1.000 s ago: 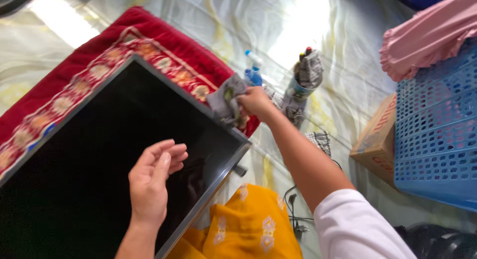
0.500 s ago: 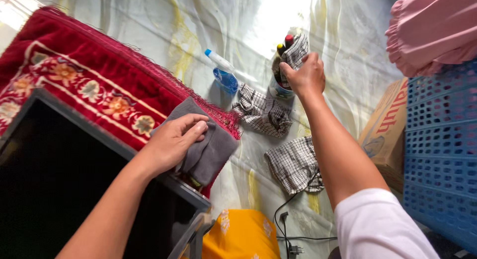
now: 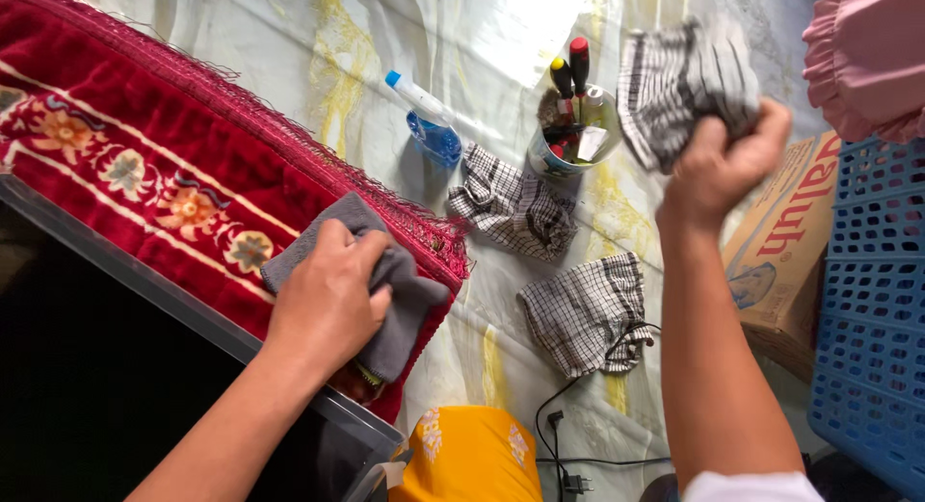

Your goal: The person cleans a flat-screen TV placed on a red patterned cloth. They wipe the screen with a yellow cloth, then a gray cloth, and use a toothbrush and paintbrush to clean the frame and vents.

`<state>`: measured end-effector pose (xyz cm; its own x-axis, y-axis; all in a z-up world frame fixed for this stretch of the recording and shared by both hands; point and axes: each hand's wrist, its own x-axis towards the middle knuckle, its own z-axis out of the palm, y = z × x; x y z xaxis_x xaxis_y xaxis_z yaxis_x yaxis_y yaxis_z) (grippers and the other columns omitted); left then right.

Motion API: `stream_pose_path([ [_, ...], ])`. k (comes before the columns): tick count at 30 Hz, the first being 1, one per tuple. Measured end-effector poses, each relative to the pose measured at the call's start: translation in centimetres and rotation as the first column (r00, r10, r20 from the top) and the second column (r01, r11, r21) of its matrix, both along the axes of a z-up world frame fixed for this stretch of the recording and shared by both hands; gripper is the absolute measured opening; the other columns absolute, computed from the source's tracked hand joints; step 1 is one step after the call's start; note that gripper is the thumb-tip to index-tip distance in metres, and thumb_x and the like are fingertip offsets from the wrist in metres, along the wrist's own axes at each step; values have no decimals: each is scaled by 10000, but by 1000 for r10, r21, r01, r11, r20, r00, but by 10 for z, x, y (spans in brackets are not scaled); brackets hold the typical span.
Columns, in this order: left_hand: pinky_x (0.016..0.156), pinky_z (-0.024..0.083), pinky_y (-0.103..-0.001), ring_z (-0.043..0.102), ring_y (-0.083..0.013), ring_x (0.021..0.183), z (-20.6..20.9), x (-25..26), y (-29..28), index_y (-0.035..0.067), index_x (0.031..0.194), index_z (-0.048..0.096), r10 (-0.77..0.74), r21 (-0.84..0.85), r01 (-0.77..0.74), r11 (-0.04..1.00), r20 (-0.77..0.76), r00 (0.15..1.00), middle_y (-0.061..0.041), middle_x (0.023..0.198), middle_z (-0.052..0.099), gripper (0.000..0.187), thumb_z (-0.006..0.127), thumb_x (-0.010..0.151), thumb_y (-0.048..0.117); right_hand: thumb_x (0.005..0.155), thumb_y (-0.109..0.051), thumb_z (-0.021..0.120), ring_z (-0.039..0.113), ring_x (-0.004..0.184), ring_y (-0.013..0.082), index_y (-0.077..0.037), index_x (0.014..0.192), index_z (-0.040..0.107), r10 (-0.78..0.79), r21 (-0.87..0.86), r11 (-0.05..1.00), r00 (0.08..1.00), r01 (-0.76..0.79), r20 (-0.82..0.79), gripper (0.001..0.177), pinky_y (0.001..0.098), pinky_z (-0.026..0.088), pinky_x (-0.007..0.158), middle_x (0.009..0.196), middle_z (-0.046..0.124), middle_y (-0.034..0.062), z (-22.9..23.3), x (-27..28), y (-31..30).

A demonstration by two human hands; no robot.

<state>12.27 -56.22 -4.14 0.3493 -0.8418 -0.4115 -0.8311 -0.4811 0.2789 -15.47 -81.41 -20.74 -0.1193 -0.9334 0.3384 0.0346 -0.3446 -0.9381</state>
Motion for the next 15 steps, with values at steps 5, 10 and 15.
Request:
stream_pose_path([
  [5,817,564,-492,672,-386,933,13,18,8,139,1084,651,46,-80,-34,996,160,986,-153,1082,571,368,784,740,132,950,34,482,677,923,162,-14,1186,592,231,394,828,883,-399,410,265,307,575,856,1067,679,94,12,-28,97],
  [10,763,569,-497,687,-348,948,26,18,11,207,1180,674,9,84,-37,996,314,949,-112,1097,587,432,786,764,176,889,-97,690,616,825,157,-2,1140,691,411,743,629,909,-227,-70,268,311,501,733,950,698,56,-88,-32,138],
  [15,733,564,-439,701,-315,806,30,4,17,162,1267,689,88,-170,-64,983,137,987,-101,940,677,456,775,828,250,949,-195,735,723,871,204,-31,1077,719,230,325,946,721,-7,-654,209,372,569,809,944,746,113,-103,-9,87],
])
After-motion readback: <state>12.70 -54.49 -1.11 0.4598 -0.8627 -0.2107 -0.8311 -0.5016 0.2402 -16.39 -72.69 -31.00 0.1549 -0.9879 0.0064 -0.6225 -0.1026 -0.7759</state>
